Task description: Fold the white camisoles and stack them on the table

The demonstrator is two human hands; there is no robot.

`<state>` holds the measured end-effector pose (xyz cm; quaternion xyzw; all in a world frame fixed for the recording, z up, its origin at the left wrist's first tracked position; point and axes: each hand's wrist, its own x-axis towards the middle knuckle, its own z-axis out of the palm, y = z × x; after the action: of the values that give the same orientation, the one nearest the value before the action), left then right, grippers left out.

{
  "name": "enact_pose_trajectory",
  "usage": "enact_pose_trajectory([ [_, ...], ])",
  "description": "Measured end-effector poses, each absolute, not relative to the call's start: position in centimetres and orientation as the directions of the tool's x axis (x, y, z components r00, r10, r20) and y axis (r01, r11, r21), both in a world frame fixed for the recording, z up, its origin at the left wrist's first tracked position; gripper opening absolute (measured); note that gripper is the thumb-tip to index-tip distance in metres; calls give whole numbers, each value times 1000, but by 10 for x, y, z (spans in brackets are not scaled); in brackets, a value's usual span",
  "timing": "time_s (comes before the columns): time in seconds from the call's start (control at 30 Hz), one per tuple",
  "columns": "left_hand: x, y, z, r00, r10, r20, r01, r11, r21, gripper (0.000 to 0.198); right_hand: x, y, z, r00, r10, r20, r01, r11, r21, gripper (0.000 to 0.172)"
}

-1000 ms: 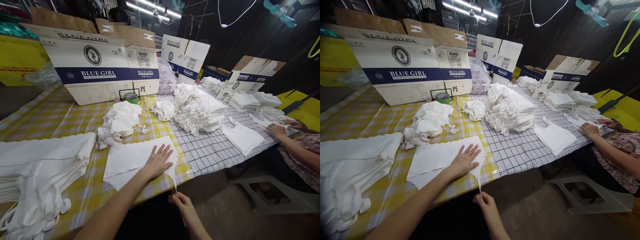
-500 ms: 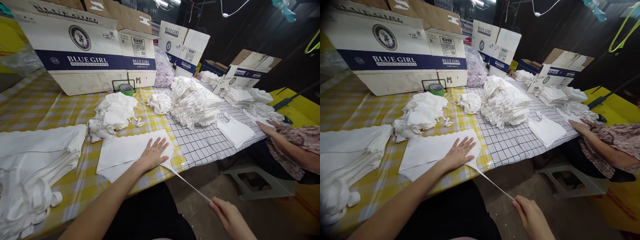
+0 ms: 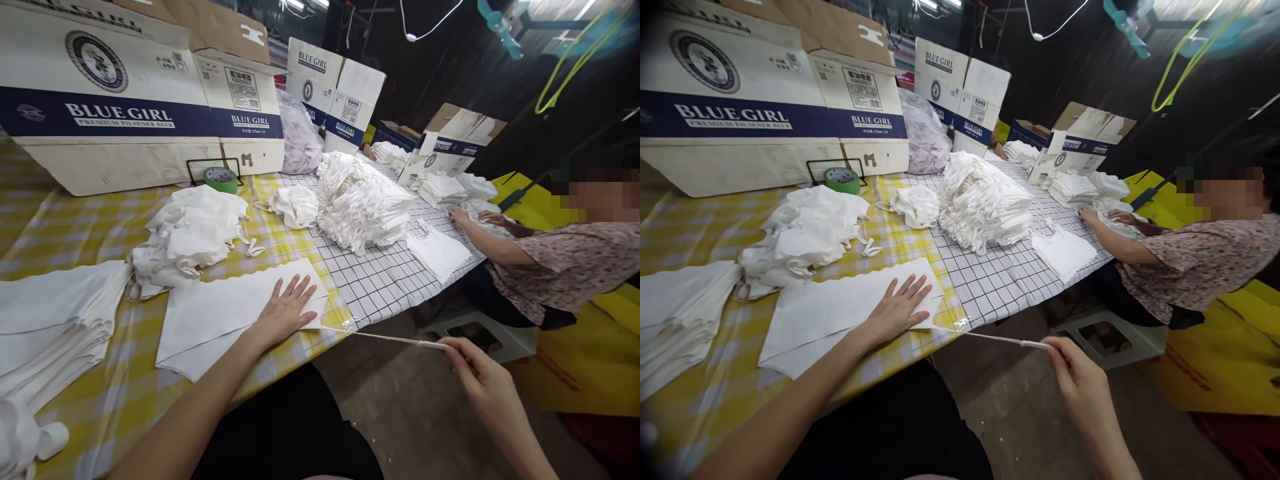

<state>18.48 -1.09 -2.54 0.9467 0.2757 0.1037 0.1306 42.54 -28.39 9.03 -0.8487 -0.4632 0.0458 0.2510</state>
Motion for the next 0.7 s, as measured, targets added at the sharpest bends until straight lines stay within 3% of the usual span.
enact_pose_trajectory([
  [0.17, 204, -53, 25, 868, 460, 189, 263, -747, 611, 40, 394, -241, 106, 377, 923, 82, 740, -247, -625, 22],
  [0.27, 213, -84, 58, 888, 417, 195, 86, -565, 821, 32, 375, -213, 111, 225, 974, 21, 710, -149, -689, 20],
  [0.37, 214, -100, 68, 890, 449, 81, 72, -313, 947, 32, 363, -192, 108, 110, 994, -24, 672, -91, -735, 15],
  [0.5, 207, -102, 54, 821, 569, -42, 52, -1, 999, 34, 358, -173, 88, 96, 992, 76, 690, -12, -724, 15],
  [0.6, 201, -99, 44, 792, 601, -108, -16, 197, 980, 33, 355, -166, 65, 126, 949, 288, 817, 65, -572, 20],
  [0.7, 197, -98, 40, 822, 547, -156, -74, 376, 924, 34, 349, -163, 42, 21, 915, 402, 896, 161, -414, 26],
])
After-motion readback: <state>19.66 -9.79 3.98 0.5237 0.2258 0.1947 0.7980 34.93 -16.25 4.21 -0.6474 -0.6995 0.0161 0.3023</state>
